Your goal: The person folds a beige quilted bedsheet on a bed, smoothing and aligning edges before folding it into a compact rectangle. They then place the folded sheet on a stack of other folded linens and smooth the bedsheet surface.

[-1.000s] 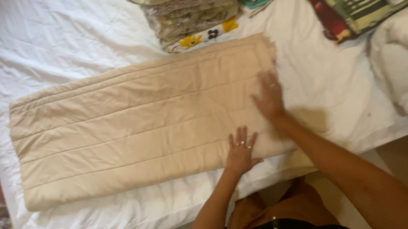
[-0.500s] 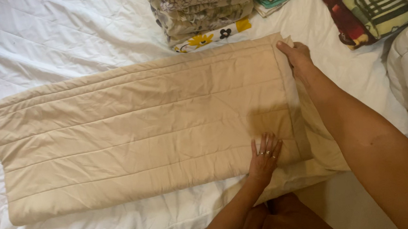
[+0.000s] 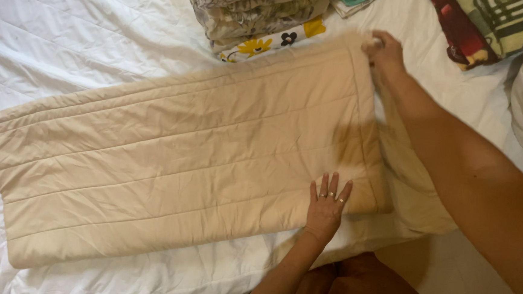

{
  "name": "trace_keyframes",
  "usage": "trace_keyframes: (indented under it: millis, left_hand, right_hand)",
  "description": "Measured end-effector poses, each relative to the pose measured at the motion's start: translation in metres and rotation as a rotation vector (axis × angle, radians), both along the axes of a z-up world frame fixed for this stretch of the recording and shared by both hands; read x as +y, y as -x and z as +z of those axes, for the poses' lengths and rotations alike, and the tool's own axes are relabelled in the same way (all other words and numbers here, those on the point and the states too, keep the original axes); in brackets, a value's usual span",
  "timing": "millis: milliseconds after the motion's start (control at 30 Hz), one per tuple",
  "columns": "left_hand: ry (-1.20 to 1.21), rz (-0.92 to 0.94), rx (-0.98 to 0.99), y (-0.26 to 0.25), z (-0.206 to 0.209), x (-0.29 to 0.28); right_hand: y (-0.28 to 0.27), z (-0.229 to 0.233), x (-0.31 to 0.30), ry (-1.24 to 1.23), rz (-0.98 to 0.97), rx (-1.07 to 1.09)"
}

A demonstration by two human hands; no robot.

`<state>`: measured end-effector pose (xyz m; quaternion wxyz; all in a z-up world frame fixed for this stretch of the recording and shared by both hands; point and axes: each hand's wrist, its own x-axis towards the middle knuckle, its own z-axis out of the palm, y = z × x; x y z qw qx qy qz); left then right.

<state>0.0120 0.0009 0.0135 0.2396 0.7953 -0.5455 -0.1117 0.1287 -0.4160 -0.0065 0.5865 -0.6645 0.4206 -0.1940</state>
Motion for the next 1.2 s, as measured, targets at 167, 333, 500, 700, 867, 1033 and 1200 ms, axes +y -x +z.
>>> trace_keyframes:
  millis: [167,333,500,700,867,1033,1200]
  left_hand:
    - [-0.001,0.007,0.025,0.000,0.007,-0.005]
    - [-0.005,0.030,0.008,0.002,0.010,-0.009]
    - [-0.012,-0.010,0.179,-0.012,0.025,-0.004]
    - [0.111,0.052,0.323,-0.030,0.076,0.002]
    - [0.230,0.185,0.401,-0.046,0.122,0.007]
    - [0.256,0.182,0.369,-0.051,0.153,0.009]
    - [0.230,0.104,0.274,-0.037,0.163,0.002]
  right_hand:
    - [0.047,-0.050,0.028,0.063,-0.037,0.057]
    - [0.122,-0.039,0.090,-0.377,-0.098,0.225]
    - [0.155,-0.020,0.120,-0.587,-0.082,0.237]
    - [0.167,-0.015,0.117,-0.649,-0.025,0.249]
    - [0.188,-0.025,0.113,-0.595,-0.029,0.272]
    - [0.175,-0.018,0.120,-0.793,-0.094,0.148]
    - [0.114,0.031,0.099,-0.993,-0.027,0.054]
